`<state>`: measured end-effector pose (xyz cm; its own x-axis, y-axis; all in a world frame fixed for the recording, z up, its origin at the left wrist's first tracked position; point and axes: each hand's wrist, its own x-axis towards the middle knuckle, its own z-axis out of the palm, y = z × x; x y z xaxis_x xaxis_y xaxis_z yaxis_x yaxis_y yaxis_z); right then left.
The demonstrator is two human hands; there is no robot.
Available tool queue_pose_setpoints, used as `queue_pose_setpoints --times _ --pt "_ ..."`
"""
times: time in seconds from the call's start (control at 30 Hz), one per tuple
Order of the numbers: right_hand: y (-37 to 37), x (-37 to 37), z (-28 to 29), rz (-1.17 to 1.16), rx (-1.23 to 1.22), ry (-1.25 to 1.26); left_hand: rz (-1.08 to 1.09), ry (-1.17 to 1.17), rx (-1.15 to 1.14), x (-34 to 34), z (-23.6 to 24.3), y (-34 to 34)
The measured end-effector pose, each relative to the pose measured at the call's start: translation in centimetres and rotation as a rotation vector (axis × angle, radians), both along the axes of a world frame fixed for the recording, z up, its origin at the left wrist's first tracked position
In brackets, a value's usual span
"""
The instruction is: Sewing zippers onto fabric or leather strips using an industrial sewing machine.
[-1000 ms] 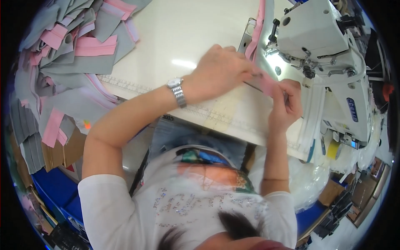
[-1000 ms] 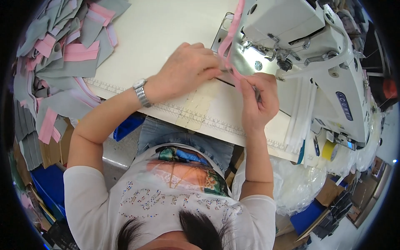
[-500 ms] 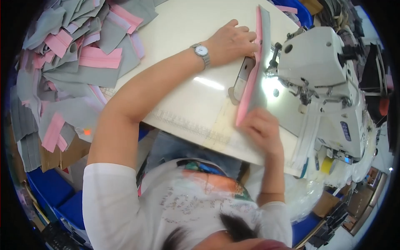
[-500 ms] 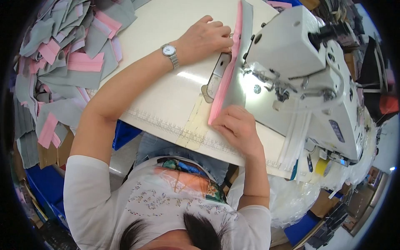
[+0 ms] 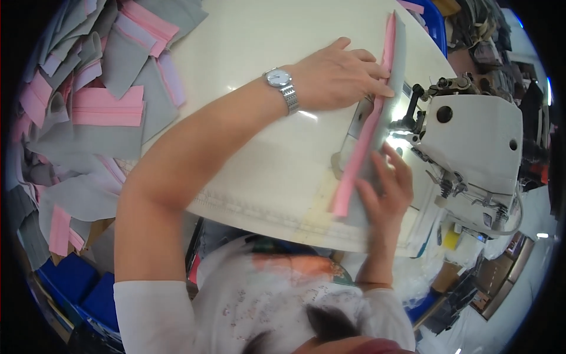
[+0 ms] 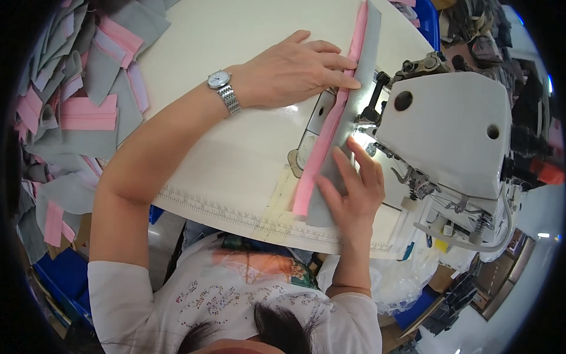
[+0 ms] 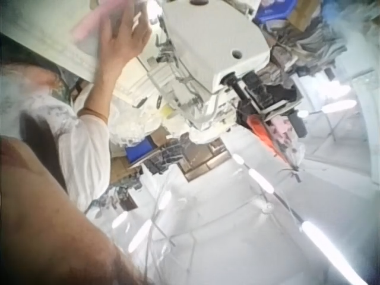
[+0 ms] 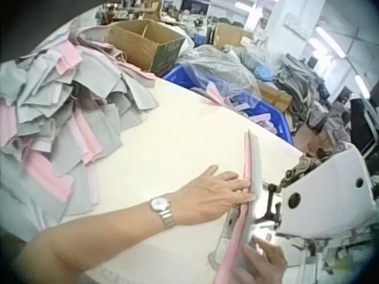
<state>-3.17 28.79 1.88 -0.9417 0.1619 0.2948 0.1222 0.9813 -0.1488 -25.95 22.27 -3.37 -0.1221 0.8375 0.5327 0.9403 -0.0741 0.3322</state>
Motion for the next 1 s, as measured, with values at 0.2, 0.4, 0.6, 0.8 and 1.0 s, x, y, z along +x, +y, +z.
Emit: queue_pose_setpoints --times 0.2,0.4,0.6,0.8,1.0 --pt "-0.1 0.3 -1.4 -0.204 -0.217 0.194 -0.015 -0.106 -0.047 -0.2 0.8 0.1" --pt "-0.4 0.4 -1.6 -0.377 -0.326 0.139 0.004 -0.043 -0.081 2.8 1.3 -0.2" --pt "0.0 0.7 -1.8 -0.333 -0.451 0.182 0.003 -0.072 -0.107 3.3 1.6 -0.4" --pt "-0.1 0.7 -0.6 -0.239 -0.533 0.129 -0.024 -0.083 -0.094 2.9 1.5 -0.5" --pt "-0.7 3.1 4.1 0.102 -0.432 0.349 -0.057 -0.069 0.032 1.7 1.5 -0.9"
